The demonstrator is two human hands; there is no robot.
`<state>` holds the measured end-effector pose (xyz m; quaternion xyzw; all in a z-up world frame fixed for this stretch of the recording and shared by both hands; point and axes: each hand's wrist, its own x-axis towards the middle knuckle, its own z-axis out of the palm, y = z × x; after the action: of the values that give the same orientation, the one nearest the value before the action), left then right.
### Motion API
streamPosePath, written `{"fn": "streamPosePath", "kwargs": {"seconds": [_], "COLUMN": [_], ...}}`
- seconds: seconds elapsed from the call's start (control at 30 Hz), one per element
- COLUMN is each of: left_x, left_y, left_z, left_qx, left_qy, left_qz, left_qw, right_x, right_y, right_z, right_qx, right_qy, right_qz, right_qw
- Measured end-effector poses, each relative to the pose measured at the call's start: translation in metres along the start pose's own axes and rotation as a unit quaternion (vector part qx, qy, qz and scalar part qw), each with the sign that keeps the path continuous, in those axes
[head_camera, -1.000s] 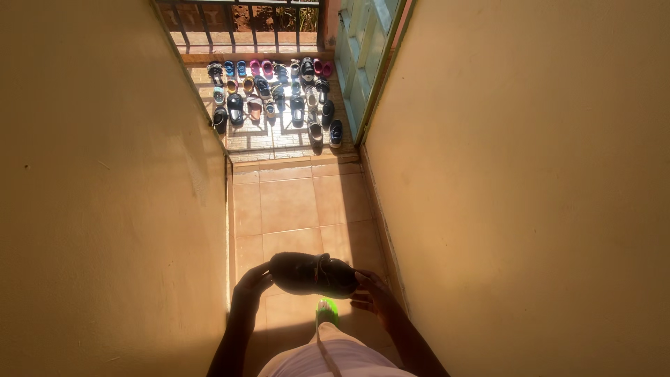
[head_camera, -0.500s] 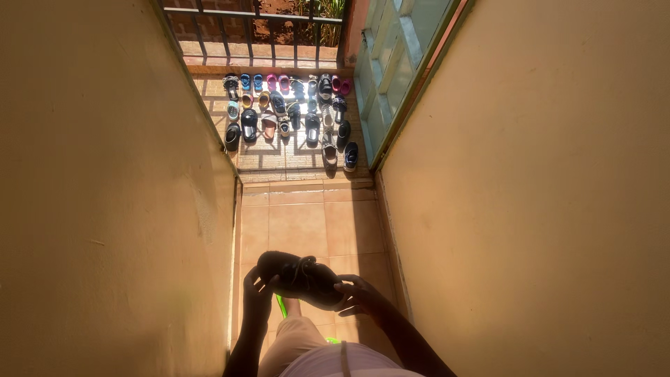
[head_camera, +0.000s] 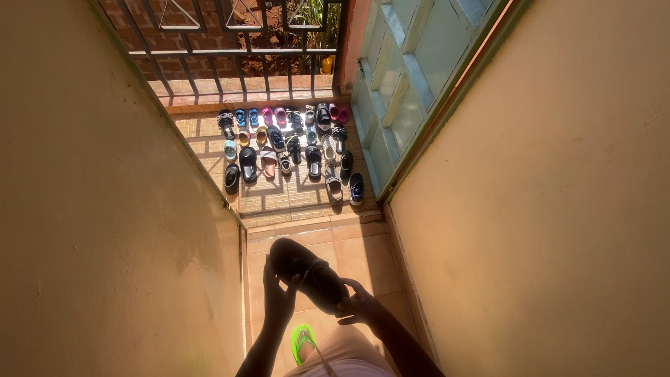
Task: The person repeatedly picks up pairs of shoes from an indoor wooden shoe rack, walks to an outdoor balcony, and places them on the tiled floor among other shoes. This cycle is performed multiple times with different pairs of shoes.
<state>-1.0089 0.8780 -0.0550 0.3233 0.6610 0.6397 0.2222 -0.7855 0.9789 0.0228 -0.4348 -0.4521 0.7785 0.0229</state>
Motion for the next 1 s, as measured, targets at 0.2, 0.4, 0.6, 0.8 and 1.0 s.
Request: {"fn": "streamPosePath", "kwargs": {"seconds": [0.2, 0.4, 0.6, 0.8, 1.0], "left_x": [0.038, 0.1, 0.179, 0.211, 0.251], "left_y": [-0.003, -0.019, -0.021, -0.048, -0.09], "left_z": [0.038, 0.084, 0.108, 0.116, 0.123], "left_qx": [0.106, -0.107, 0.016, 0.123, 0.232], "left_qy": [-0.051, -0.116, -0.02, 0.027, 0.032], "left_qz": [-0.059, -0.237, -0.274, -0.227, -0.19], "left_qw": [0.991, 0.959, 0.961, 0.966, 0.953], "right_x": [0.036, 0.116, 0.209, 0.27, 0.327], "right_y": [-0.032, -0.063, -0.087, -0.096, -0.123], "right_z": [-0.019, -0.046, -0.07, -0.08, -0.089], "right_qx": [0.015, -0.003, -0.036, -0.079, -0.126], "right_qy": [0.032, 0.083, 0.052, 0.031, 0.061], "right_qz": [-0.014, -0.023, -0.029, 0.004, 0.03], "right_qw": [0.999, 0.996, 0.998, 0.996, 0.99]}}
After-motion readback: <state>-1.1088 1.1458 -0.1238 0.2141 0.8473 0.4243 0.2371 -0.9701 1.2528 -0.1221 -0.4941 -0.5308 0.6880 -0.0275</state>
